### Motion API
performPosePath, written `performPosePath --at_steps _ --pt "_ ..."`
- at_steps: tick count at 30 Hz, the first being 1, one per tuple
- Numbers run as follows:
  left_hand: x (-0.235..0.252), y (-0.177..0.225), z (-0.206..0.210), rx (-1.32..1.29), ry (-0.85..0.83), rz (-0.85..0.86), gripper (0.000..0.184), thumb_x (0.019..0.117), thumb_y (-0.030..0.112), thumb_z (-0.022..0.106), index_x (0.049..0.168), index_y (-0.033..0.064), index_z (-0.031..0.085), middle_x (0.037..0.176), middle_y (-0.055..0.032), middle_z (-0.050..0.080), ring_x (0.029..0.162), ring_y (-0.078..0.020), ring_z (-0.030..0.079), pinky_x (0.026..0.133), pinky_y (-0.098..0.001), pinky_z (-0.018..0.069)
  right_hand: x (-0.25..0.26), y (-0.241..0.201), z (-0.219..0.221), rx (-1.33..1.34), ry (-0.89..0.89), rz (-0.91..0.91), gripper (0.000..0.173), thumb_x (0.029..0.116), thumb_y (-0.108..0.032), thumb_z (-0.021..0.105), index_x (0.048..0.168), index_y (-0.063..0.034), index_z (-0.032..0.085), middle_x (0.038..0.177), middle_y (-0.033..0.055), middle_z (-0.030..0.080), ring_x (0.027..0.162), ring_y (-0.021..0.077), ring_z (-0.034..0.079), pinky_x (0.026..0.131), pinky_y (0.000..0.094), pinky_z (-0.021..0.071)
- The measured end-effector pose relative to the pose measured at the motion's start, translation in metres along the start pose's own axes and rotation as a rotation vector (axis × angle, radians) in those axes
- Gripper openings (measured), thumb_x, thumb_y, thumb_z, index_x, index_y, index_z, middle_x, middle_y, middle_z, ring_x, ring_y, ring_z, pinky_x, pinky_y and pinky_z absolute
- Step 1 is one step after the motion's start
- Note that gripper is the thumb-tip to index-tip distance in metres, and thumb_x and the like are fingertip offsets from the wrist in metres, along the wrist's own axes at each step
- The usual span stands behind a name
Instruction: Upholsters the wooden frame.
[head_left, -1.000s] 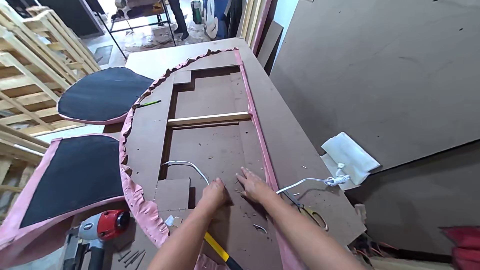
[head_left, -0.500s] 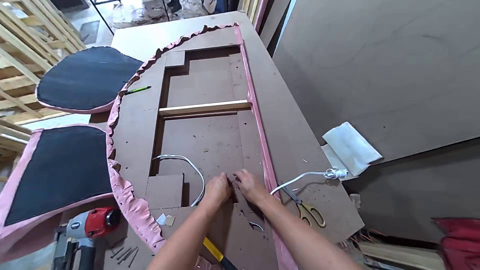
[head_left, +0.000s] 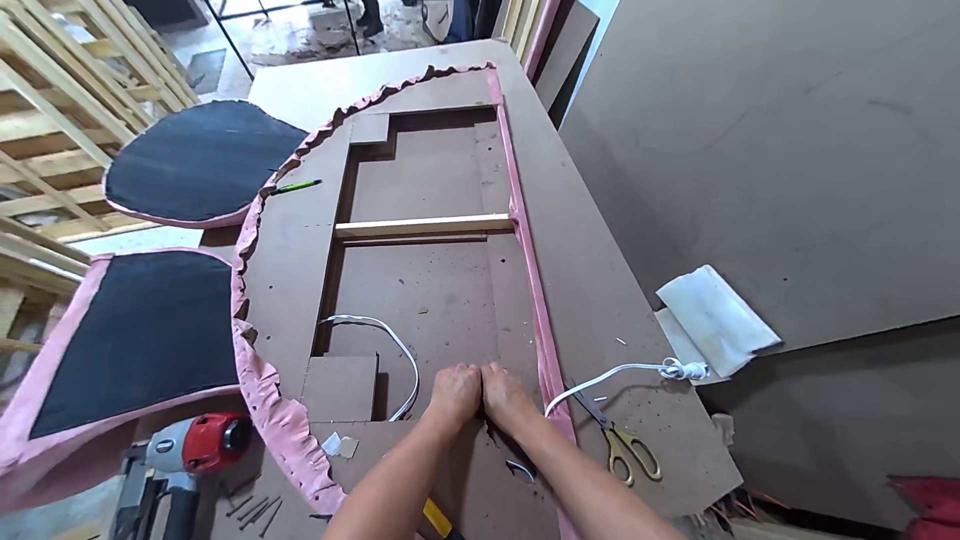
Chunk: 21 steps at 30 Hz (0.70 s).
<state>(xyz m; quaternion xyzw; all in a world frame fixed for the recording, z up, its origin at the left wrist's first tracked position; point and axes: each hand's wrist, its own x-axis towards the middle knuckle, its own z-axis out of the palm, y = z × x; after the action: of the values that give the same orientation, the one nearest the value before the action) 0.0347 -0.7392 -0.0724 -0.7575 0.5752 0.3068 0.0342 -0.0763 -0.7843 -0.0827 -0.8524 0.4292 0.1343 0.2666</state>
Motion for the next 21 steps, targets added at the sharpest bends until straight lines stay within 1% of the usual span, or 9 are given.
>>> performPosePath --at_steps 5,7,9,11,13,14,16,19,21 --pt "0.003 -0.016 -0.003 -0.051 -0.035 0.021 0.028 0.1017 0.021 0.049 0.113 0.0083 0.072 0.115 -0.0155 0.072 0.113 -0.0350 0.068 0.092 -0.0596 0.0545 -0.004 -0.007 0.001 -0.001 -0.017 -0.017 0.033 0.1025 -0.011 0.045 0.132 -0.0025 0.058 0.133 0.0184 0.059 0.127 0.0341 0.058 0.102 0.0491 0.0518" --pt "-0.003 -0.024 -0.012 -0.119 0.000 -0.016 0.029 0.1015 0.026 0.051 0.113 0.0103 0.072 0.114 -0.0141 0.073 0.113 -0.0336 0.068 0.094 -0.0591 0.0537 -0.007 -0.005 0.005 0.026 0.014 -0.044 0.033 0.1046 -0.014 0.043 0.131 -0.0048 0.060 0.130 0.0182 0.062 0.123 0.0346 0.061 0.101 0.0507 0.0526" --pt "-0.019 -0.031 -0.026 -0.267 0.062 -0.071 0.028 0.1007 0.028 0.055 0.115 0.0143 0.074 0.112 -0.0094 0.074 0.110 -0.0274 0.070 0.096 -0.0543 0.0542 -0.010 0.004 0.010 0.122 0.045 -0.030 0.028 0.1034 -0.020 0.050 0.124 -0.0059 0.063 0.122 0.0167 0.066 0.115 0.0329 0.066 0.097 0.0517 0.0544" --pt "-0.053 -0.049 -0.041 -0.496 0.145 -0.136 0.024 0.0996 0.029 0.060 0.113 0.0163 0.076 0.103 -0.0032 0.076 0.096 -0.0169 0.072 0.091 -0.0430 0.0578 -0.014 0.011 0.011 0.455 0.077 0.031 0.023 0.1000 -0.021 0.060 0.115 -0.0042 0.066 0.105 0.0132 0.071 0.097 0.0263 0.071 0.088 0.0477 0.0577" --pt "-0.103 -0.080 -0.045 -0.792 0.253 -0.192 0.018 0.0979 0.025 0.066 0.107 0.0134 0.077 0.090 -0.0002 0.076 0.079 -0.0115 0.074 0.079 -0.0350 0.0629 -0.022 0.012 0.009 1.005 0.066 0.033 0.018 0.0981 -0.013 0.067 0.111 -0.0009 0.063 0.090 0.0108 0.070 0.077 0.0205 0.071 0.075 0.0389 0.0619" --pt "-0.131 -0.098 -0.043 -0.919 0.310 -0.214 0.017 0.0974 0.022 0.067 0.106 0.0110 0.076 0.089 -0.0012 0.076 0.076 -0.0125 0.074 0.076 -0.0349 0.0642 -0.029 0.012 0.004 1.279 0.025 -0.005 0.015 0.0986 -0.007 0.065 0.112 -0.0005 0.062 0.087 0.0107 0.069 0.074 0.0191 0.069 0.073 0.0369 0.0608" --pt "-0.189 -0.137 -0.031 -1.074 0.425 -0.282 0.016 0.0972 0.017 0.068 0.107 0.0068 0.075 0.089 -0.0049 0.076 0.077 -0.0168 0.075 0.075 -0.0378 0.0651 -0.044 0.008 -0.005 1.623 -0.103 -0.110 0.015 0.1003 -0.007 0.057 0.113 -0.0046 0.064 0.086 0.0074 0.067 0.073 0.0144 0.065 0.073 0.0324 0.0588" --pt "-0.261 -0.199 0.011 -1.184 0.572 -0.489 0.019 0.0954 0.014 0.069 0.108 0.0011 0.073 0.090 -0.0108 0.075 0.076 -0.0221 0.073 0.072 -0.0411 0.0633 -0.056 -0.015 -0.007 1.659 -0.243 -0.236 0.023 0.0962 -0.019 0.046 0.102 -0.0122 0.067 0.094 0.0042 0.066 0.071 0.0087 0.061 0.062 0.0234 0.0526" --pt "-0.292 -0.232 0.039 -1.229 0.562 -0.655 0.019 0.0964 0.013 0.069 0.110 -0.0002 0.071 0.091 -0.0129 0.074 0.075 -0.0244 0.073 0.071 -0.0425 0.0637 -0.058 -0.048 -0.003 1.494 -0.223 -0.213 0.025 0.0986 -0.022 0.042 0.096 -0.0119 0.065 0.088 0.0016 0.065 0.064 0.0063 0.056 0.055 0.0218 0.0466"
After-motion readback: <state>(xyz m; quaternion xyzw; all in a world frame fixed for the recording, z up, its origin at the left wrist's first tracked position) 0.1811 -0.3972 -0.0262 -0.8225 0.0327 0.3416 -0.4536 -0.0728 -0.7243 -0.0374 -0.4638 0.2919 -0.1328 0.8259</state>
